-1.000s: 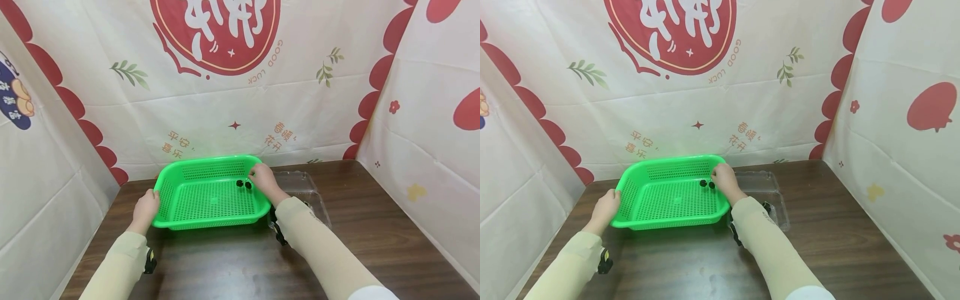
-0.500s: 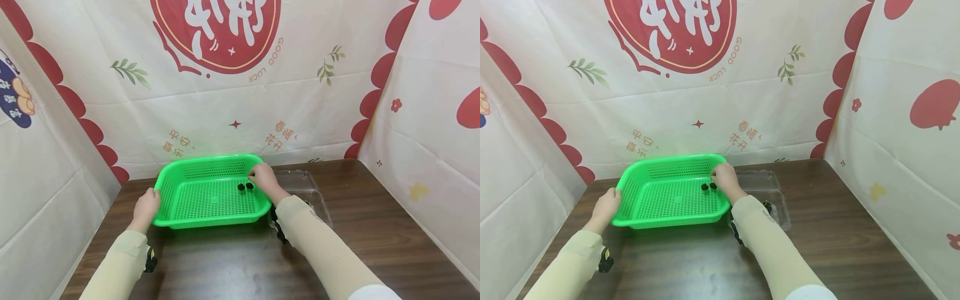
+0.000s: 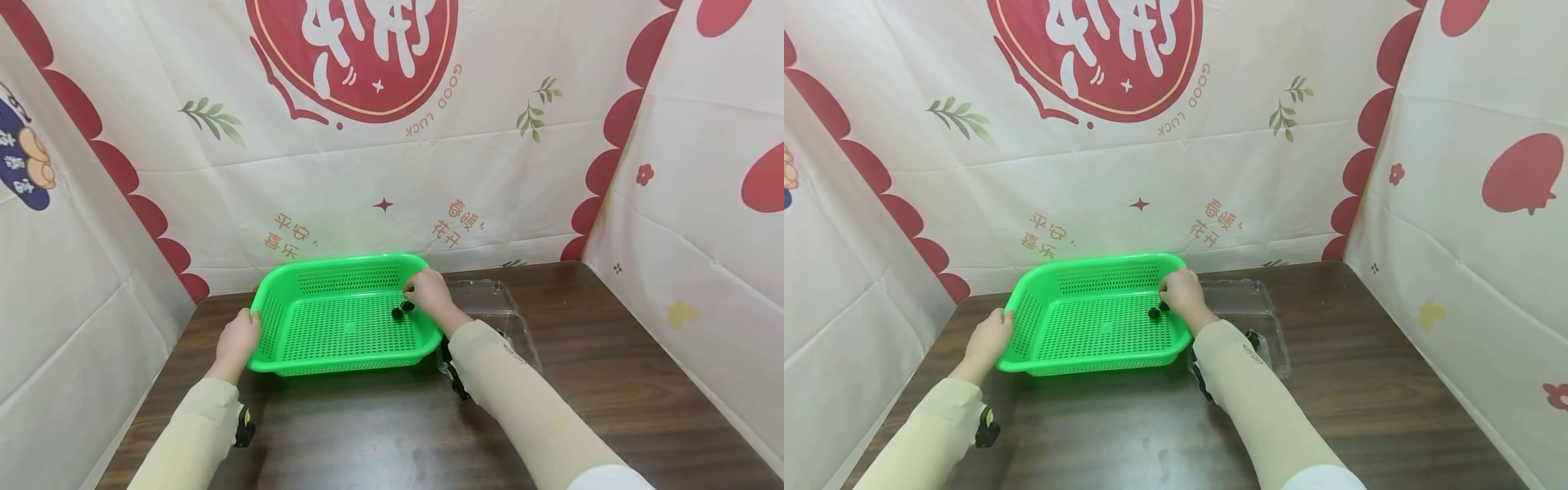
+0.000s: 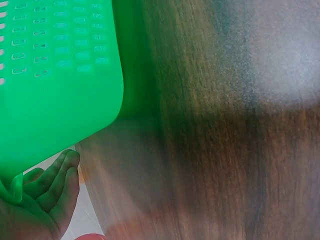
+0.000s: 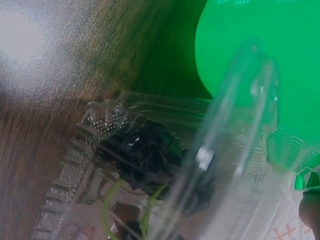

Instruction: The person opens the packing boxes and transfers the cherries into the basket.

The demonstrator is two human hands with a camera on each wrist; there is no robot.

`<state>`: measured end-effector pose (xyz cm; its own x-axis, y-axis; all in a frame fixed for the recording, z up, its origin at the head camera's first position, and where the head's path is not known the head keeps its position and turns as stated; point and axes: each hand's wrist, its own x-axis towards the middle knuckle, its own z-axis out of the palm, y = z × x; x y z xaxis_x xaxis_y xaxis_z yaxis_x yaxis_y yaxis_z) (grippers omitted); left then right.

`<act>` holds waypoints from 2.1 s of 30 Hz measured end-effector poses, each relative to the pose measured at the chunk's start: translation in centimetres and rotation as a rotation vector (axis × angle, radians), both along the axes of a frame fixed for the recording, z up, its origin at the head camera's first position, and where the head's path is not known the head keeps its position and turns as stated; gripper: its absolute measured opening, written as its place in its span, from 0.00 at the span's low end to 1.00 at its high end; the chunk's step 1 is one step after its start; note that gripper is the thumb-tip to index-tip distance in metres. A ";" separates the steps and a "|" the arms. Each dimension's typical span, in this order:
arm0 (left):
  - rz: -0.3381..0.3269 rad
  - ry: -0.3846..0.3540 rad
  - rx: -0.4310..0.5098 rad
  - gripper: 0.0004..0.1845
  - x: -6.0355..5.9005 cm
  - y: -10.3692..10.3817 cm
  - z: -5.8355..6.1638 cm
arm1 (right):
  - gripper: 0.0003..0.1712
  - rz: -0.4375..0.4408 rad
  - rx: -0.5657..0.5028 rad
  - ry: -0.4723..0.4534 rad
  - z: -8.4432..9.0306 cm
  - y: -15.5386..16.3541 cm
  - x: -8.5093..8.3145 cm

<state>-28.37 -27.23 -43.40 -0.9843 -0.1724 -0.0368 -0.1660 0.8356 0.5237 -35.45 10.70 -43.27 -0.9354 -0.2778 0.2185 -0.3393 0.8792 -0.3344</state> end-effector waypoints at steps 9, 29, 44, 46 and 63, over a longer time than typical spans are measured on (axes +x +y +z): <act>0.001 -0.004 -0.011 0.27 0.0 0.0 0.1 | 0.09 0.007 0.020 -0.007 -0.1 0.0 -0.3; -0.023 0.000 -0.070 0.32 0.1 0.3 0.4 | 0.09 0.011 0.024 -0.007 0.0 0.1 -0.1; 0.018 -0.029 -0.169 0.36 -0.3 0.4 0.7 | 0.10 -0.006 -0.026 -0.021 0.2 -0.2 0.1; 0.020 -0.035 -0.168 0.36 -0.3 0.4 0.7 | 0.10 0.002 -0.034 -0.005 0.3 -0.3 0.2; 0.017 -0.048 -0.182 0.37 -0.5 0.5 0.3 | 0.13 0.040 -0.048 -0.037 2.6 1.1 0.7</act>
<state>-28.83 -26.73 -43.10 -0.9791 -0.1970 -0.0509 -0.2021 0.9126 0.3554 -34.71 11.81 -40.66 -0.9315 -0.3051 0.1980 -0.3604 0.8481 -0.3885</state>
